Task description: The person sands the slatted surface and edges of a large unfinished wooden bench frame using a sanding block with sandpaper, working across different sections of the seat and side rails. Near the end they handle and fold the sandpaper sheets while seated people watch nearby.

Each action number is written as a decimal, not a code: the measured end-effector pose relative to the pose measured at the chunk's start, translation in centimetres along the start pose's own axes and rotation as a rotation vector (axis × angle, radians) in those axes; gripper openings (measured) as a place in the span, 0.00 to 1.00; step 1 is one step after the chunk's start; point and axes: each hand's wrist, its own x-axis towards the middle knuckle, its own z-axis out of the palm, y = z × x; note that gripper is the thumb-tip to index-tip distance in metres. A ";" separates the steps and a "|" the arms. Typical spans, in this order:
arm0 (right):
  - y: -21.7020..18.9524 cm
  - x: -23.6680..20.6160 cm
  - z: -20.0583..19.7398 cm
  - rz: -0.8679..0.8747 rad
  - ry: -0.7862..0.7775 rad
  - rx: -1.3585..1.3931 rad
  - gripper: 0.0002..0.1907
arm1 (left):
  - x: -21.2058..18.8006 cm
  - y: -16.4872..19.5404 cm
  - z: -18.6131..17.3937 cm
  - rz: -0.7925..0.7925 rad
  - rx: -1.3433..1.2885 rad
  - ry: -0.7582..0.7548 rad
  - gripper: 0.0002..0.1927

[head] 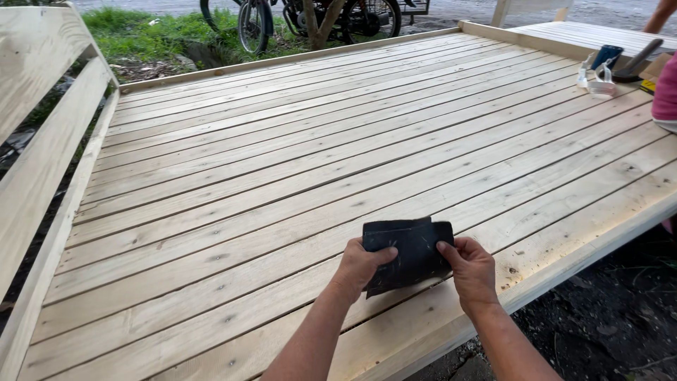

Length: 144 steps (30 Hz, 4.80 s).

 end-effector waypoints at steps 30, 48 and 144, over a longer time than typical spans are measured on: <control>-6.2 14.7 -14.7 -0.433 -0.118 -1.541 0.14 | 1.5 -3.2 7.0 0.021 1.358 0.179 0.34; -1.5 17.7 -15.2 -0.122 -0.217 -1.645 0.12 | 2.5 -7.0 5.4 0.128 1.178 0.381 0.26; -2.9 16.5 -9.2 -0.195 -0.718 -1.370 0.12 | 3.2 -4.3 8.4 -0.059 1.506 0.182 0.29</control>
